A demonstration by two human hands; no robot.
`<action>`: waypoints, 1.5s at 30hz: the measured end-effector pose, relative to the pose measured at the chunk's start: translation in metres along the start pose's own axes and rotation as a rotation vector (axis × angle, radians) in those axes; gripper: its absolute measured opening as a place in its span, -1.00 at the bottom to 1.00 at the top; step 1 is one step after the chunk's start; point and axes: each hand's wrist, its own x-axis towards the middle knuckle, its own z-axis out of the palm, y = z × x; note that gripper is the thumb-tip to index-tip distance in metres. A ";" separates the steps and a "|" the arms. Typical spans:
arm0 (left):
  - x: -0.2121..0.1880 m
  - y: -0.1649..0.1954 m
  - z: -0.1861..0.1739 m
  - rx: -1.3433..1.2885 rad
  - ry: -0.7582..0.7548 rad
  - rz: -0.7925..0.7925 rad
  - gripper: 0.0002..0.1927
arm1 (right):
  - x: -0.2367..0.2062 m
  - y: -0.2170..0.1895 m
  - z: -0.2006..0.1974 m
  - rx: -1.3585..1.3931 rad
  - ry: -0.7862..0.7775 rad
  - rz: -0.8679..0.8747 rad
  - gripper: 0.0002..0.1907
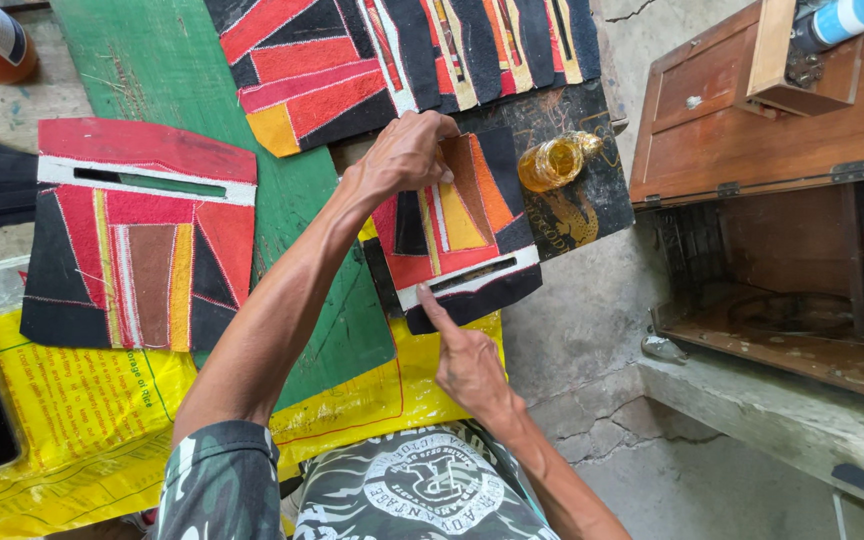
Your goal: The person aligns a patchwork fabric panel with a white zipper slot on the workbench, presses along the zipper opening, and stacks the finished panel with others. They then take black zipper strips, dip them in a jar of glue, and press a small red piece onto a strip, adding it to a bundle of prepared zippers.
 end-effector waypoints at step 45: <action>0.005 -0.011 0.007 -0.007 0.026 0.001 -0.31 | 0.000 0.003 -0.008 -0.334 -0.058 -0.078 -0.01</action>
